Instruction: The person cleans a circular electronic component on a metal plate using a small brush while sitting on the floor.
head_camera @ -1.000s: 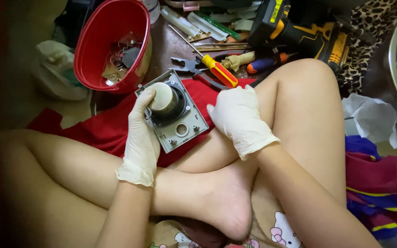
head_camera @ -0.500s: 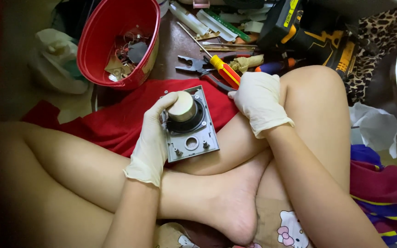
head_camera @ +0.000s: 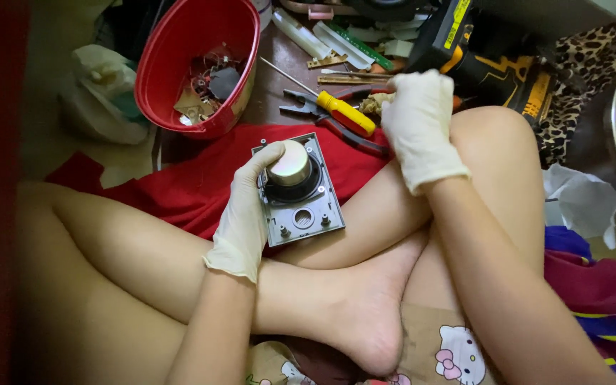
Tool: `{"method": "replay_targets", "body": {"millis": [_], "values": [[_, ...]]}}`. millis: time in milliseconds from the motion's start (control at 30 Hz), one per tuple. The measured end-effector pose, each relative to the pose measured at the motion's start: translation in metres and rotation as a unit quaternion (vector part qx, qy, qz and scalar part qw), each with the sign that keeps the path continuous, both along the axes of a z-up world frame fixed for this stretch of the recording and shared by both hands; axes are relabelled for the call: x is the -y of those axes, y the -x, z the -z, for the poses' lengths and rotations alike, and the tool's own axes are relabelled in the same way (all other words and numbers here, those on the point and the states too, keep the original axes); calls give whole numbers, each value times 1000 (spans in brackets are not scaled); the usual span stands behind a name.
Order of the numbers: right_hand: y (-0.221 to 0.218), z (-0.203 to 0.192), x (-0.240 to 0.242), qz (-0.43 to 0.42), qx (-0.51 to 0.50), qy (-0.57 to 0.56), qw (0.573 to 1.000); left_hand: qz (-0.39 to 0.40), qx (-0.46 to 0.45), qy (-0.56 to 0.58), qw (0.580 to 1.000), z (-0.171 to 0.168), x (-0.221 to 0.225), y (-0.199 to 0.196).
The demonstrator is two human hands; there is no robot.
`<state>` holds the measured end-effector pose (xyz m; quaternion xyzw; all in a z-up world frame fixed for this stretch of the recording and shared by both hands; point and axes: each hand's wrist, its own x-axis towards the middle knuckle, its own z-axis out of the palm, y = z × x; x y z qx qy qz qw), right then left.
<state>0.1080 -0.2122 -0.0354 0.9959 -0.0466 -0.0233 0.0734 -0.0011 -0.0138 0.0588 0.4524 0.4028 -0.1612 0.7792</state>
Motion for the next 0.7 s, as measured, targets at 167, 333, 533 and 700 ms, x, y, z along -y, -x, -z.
{"method": "replay_targets", "body": {"millis": [167,333,533,700], "values": [[-14,1,3,-19,47,7,999,14,26,-30,999,8,-3,2],[-9,10,5,-34,93,4,995,21,43,-54,997,25,-5,1],[-17,17,10,-22,106,-3,994,18,72,-77,994,41,-9,-4],[-18,20,15,-12,82,22,996,184,116,-176,960,5,-4,2]]}}
